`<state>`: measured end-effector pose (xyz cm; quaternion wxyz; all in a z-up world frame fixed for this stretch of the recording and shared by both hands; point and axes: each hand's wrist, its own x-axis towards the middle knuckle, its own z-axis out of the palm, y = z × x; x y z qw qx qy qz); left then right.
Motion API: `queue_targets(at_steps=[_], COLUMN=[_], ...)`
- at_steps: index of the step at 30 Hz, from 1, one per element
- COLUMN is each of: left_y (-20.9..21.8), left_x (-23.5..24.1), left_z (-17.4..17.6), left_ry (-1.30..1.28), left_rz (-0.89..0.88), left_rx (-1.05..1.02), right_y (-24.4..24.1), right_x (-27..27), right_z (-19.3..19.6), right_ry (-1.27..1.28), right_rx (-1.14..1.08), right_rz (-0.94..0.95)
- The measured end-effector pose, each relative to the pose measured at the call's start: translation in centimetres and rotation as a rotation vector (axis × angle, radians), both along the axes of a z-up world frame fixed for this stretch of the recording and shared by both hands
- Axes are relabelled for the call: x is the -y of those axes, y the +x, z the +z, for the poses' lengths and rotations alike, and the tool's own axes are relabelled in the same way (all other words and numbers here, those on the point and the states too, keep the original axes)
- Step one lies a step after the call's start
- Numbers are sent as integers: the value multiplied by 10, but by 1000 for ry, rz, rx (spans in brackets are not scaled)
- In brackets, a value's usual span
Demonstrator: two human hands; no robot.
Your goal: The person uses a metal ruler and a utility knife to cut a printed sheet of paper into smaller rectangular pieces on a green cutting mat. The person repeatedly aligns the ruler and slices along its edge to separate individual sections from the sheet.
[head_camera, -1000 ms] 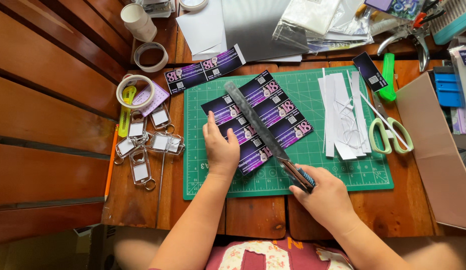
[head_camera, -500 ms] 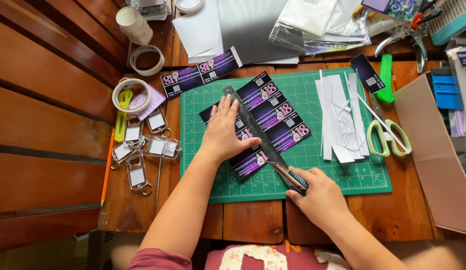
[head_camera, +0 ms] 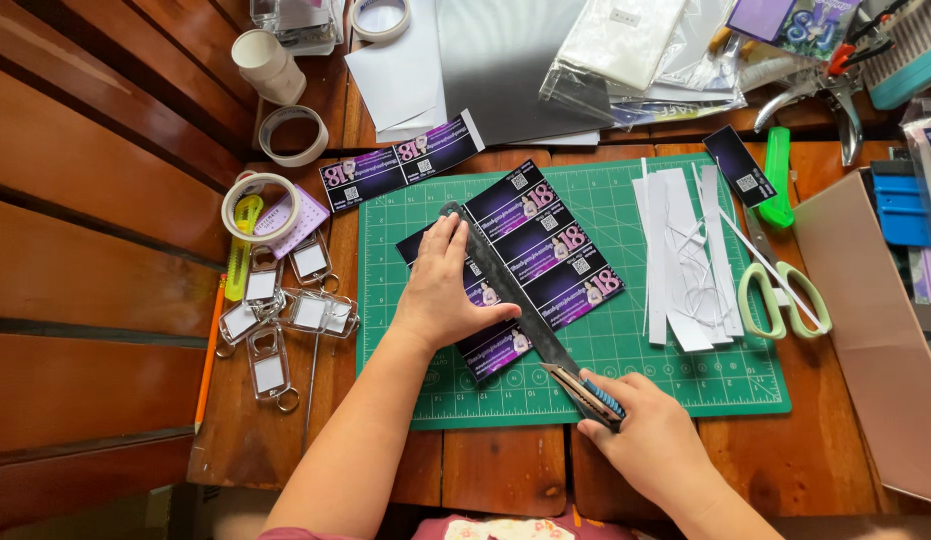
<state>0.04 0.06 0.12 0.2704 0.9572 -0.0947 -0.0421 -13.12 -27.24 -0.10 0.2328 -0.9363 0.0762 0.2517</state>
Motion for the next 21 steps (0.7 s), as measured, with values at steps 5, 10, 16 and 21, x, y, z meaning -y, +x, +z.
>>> queue_targets(at_steps=[5,10,16,21], left_y=[2,2,3,3], left_x=[-1,0,0,1], left_z=[-7,-10,-8,-6], left_ry=[12,15,36,41], left_rz=[-6,-16,-8,-3], left_rx=[25,48,30,11], right_y=[1,1,2,3], right_x=[-6,-8,-9,-10], right_z=[12,7,6,9], right_ry=[-7,-6,4,1], right_rx=[-70,-79,-82,-90], right_rz=[-35,-52,-56,-60])
